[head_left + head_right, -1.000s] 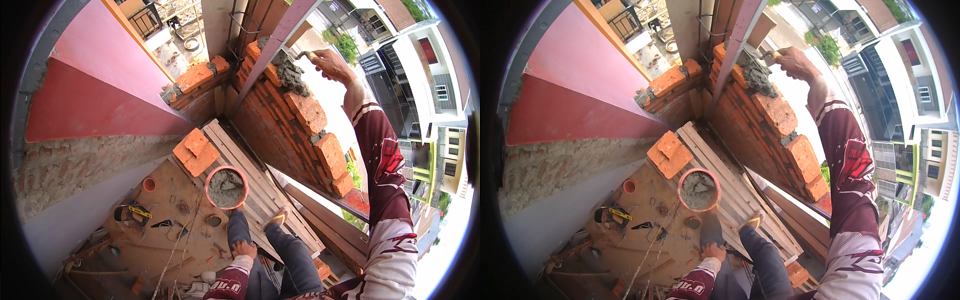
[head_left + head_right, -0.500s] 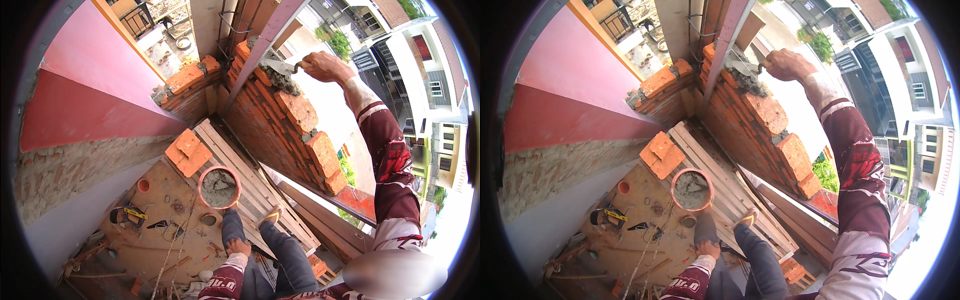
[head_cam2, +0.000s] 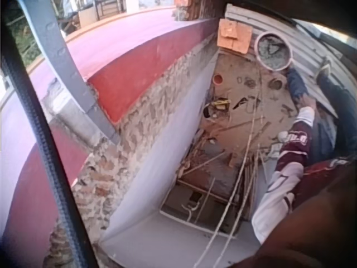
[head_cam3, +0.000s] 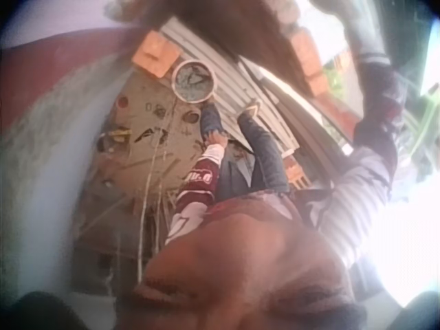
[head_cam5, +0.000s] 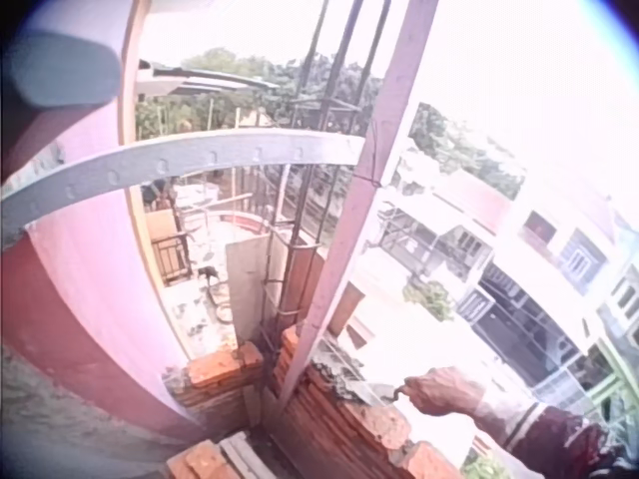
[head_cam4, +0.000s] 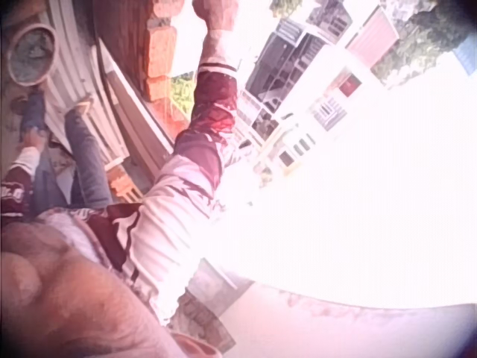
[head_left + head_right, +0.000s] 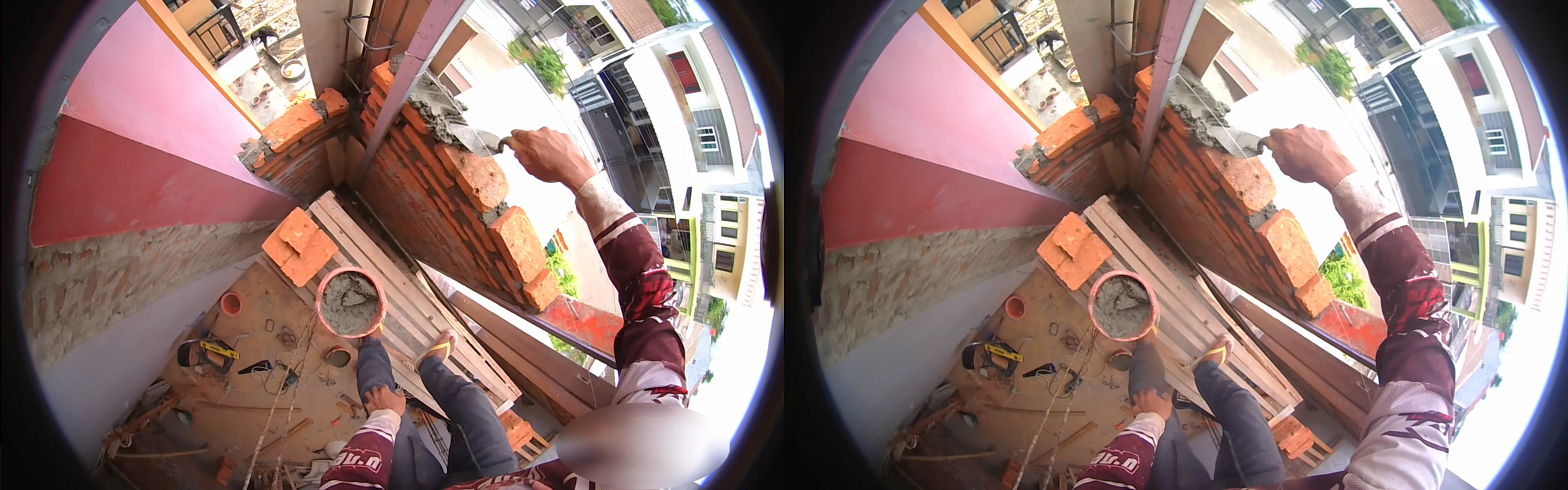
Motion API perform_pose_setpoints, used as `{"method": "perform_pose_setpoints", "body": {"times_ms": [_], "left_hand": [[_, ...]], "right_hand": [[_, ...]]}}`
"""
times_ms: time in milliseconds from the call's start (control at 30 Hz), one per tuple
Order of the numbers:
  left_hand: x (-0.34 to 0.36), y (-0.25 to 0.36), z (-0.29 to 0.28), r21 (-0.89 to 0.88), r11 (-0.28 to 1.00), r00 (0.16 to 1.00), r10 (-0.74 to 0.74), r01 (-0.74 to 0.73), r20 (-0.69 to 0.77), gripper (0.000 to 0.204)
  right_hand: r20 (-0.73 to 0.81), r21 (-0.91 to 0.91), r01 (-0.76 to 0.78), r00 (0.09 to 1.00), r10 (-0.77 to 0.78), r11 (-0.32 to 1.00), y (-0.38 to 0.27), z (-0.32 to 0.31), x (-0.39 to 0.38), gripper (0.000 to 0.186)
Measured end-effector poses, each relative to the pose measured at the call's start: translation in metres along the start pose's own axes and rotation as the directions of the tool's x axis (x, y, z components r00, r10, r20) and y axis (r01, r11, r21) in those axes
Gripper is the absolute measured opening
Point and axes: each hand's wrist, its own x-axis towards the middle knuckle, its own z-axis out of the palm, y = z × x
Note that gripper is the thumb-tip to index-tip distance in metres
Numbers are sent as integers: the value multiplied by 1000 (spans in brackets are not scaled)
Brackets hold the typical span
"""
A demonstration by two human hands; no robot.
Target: The person scoops mortar from a bucket with a trowel and applies it to a brick wall. They place bricks onto the mortar bed, align them, and tap them into position. The person repeats this process to extend the wall.
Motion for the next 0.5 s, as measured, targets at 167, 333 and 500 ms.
{"method": "perform_pose_setpoints", "body": {"times_ms": [167,333,500], "left_hand": [[1,-3,10,-10,1000,1000,0,0,-8,49],[2,-3,4,-32,999,999,-22,23,43,50],[0,3,-7,-31,999,998,-25,27,61,49]], "right_hand": [[45,15,-36,998,35,999,0,1,-22,26],[-203,305,-242,928,311,921,-24,-7,-81,31],[-41,815,-202,915,401,543,-110,37,-137,34]]}}
